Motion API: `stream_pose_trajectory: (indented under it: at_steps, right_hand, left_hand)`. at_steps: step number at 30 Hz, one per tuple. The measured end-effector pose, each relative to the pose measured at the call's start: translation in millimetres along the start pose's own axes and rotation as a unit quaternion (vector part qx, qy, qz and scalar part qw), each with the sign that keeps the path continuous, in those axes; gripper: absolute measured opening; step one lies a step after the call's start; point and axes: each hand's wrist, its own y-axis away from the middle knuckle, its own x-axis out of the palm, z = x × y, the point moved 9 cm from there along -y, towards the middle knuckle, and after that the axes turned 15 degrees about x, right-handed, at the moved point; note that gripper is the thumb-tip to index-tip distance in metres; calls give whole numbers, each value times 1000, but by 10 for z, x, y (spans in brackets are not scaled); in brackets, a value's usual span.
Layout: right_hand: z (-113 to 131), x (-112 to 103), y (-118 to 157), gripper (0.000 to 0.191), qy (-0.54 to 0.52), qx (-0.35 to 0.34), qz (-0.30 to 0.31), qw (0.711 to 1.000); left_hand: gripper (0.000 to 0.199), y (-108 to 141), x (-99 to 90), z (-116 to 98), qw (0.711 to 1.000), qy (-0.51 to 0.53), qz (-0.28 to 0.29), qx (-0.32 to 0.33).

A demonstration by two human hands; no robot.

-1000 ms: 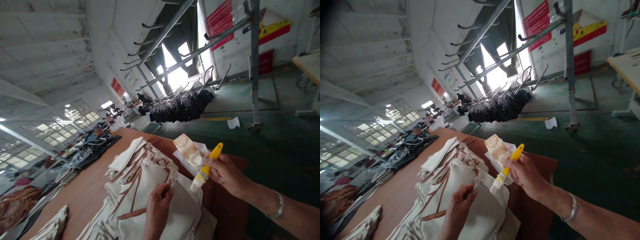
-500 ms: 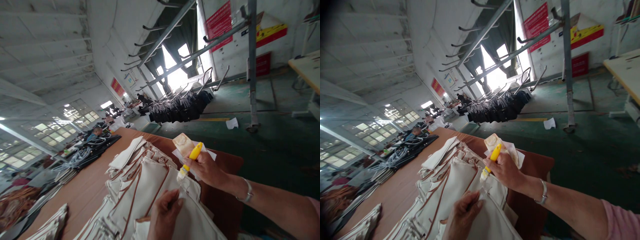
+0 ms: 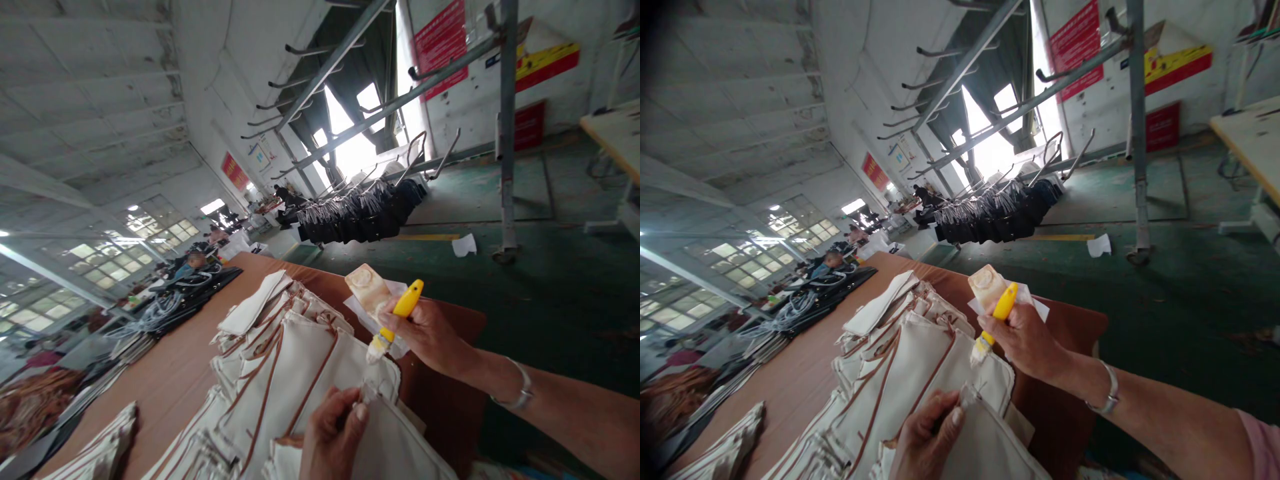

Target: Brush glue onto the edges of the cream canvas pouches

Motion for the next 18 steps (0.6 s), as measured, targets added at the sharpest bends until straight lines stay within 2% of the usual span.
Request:
stream_pose_trajectory:
  at_steps: [3, 6, 8, 11, 15, 18]
  right_hand:
    - [-85, -159, 2, 30, -17, 33, -20, 999]
    - [-172, -158, 51, 31, -70, 68, -1, 995]
    - [-192, -77, 98, 30, -118, 88, 31, 989]
    - [-127, 90, 180, 31, -158, 103, 91, 978]
    - [23, 275, 284, 29, -115, 104, 204, 967]
    - [65, 273, 304, 27, -92, 110, 260, 955]
  left_hand:
    - [35, 53, -51, -158, 998, -42, -33, 37]
    - [23, 131, -64, -387, 982, -121, -79, 120]
    - [14, 204, -30, -540, 961, -184, -98, 184]
    - [6, 296, 53, -668, 931, -251, -94, 249]
    - [6, 338, 84, -665, 921, -278, -76, 263]
    - [7, 340, 92, -642, 921, -281, -64, 262]
